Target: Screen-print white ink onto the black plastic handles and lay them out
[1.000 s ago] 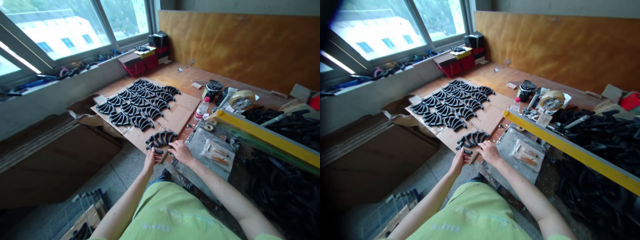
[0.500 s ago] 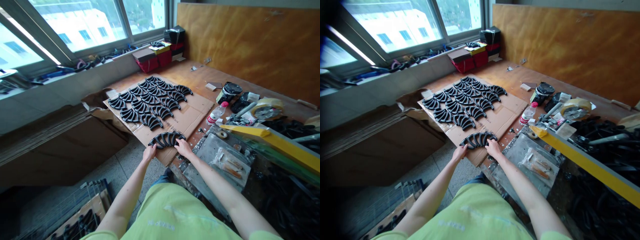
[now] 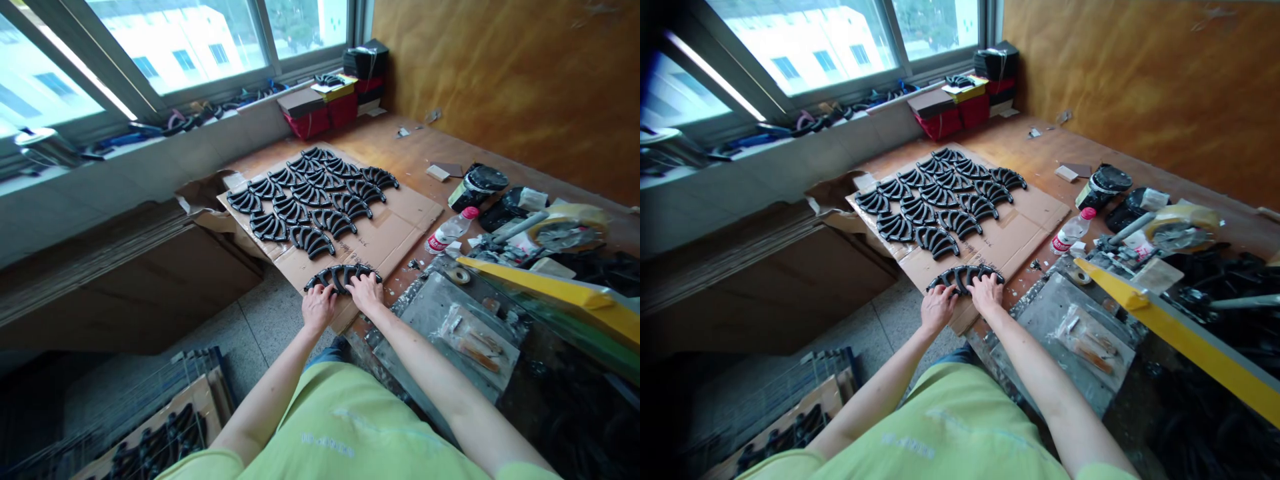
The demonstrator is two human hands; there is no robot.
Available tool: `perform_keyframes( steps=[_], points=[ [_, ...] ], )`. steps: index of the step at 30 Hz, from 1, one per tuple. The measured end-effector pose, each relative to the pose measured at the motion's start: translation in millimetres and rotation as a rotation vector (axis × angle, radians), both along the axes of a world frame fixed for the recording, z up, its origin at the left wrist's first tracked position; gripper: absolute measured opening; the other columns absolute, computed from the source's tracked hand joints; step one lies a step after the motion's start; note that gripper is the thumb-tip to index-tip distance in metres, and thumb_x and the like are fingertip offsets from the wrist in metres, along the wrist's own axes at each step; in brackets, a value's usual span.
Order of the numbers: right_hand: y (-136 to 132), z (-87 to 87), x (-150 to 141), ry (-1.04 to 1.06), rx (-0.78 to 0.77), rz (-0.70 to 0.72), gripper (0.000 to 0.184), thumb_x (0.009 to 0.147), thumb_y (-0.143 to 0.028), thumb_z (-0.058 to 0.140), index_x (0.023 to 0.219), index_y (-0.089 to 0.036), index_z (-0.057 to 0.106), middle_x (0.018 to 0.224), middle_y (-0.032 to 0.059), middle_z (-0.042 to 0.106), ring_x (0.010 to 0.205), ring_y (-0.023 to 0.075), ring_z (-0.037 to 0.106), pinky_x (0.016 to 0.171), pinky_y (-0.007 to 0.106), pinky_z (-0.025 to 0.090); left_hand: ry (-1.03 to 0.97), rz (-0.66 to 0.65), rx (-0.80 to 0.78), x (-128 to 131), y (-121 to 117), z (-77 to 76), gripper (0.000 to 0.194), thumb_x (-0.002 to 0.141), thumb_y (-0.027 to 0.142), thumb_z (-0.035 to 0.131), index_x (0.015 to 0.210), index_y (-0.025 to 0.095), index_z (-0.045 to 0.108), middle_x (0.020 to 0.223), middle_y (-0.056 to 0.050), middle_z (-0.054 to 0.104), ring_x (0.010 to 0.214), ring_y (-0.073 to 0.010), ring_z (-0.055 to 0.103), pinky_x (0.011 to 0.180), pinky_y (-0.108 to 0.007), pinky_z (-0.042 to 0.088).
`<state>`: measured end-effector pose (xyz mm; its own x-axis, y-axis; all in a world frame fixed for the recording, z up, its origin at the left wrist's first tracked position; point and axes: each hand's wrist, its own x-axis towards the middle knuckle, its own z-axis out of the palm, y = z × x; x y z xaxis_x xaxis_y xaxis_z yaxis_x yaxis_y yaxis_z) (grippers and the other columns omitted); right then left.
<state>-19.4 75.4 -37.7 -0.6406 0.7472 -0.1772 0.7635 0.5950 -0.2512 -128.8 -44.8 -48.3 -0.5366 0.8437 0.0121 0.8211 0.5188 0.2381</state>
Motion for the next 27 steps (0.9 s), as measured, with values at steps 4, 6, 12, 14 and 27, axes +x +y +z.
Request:
perform_keyframes(
  steps=[4,6,12,14,27],
  points=[
    [-4,-1.7,4,-0.014,0.029,-0.01,0.035,0.092,-0.049,0.046,0.108,-0.024,0.063,0.109,0.0126,0.059,0.11,0.0333,0.042,0.081,0.047,0.042,0.034,-0.017,0.013,0,-2,3.9,0.037,0.092,0.042,0.044,0.12,0.027,0.062,0.122,-0.009,0.057,0.106,-0.026,0.051,0.087,-0.038,0.041],
    [-6,-3.1,5,-0.029,0.031,-0.022,0.034,0.092,-0.049,0.046,0.11,-0.025,0.062,0.111,0.0125,0.058,0.108,0.0328,0.044,0.081,0.047,0.042,0.027,-0.026,0.014,1,-1,5.3,0.038,0.092,0.042,0.043,0.12,0.026,0.062,0.125,-0.01,0.056,0.108,-0.0259,0.05,0.089,-0.037,0.041],
    [-6,-9.2,7,-0.052,0.003,-0.025,0.031,0.093,-0.045,0.046,0.113,-0.025,0.059,0.111,0.0112,0.059,0.1,0.0272,0.051,0.076,0.036,0.044,-0.032,-0.05,0.008,-4,5,4.8,0.037,0.092,0.04,0.044,0.122,0.026,0.06,0.126,-0.009,0.055,0.107,-0.0236,0.054,0.087,-0.036,0.041],
    [-5,-10.3,9,-0.044,0.031,-0.023,0.03,0.094,-0.044,0.046,0.11,-0.023,0.06,0.108,0.0107,0.06,0.099,0.0259,0.052,0.078,0.035,0.044,-0.051,-0.078,0.01,-8,8,4.0,0.036,0.092,0.039,0.044,0.122,0.026,0.06,0.129,-0.009,0.054,0.108,-0.0232,0.055,0.086,-0.037,0.041],
    [-10,-5.3,6,0.006,-0.022,0.025,0.038,0.094,-0.042,0.045,0.126,-0.025,0.058,0.113,0.0094,0.06,0.098,0.0241,0.05,0.086,0.036,0.039,-0.193,-0.192,-0.004,-24,20,-1.4,0.038,0.092,0.04,0.044,0.123,0.023,0.059,0.118,-0.009,0.063,0.102,-0.0239,0.06,0.088,-0.038,0.039]
  ],
)
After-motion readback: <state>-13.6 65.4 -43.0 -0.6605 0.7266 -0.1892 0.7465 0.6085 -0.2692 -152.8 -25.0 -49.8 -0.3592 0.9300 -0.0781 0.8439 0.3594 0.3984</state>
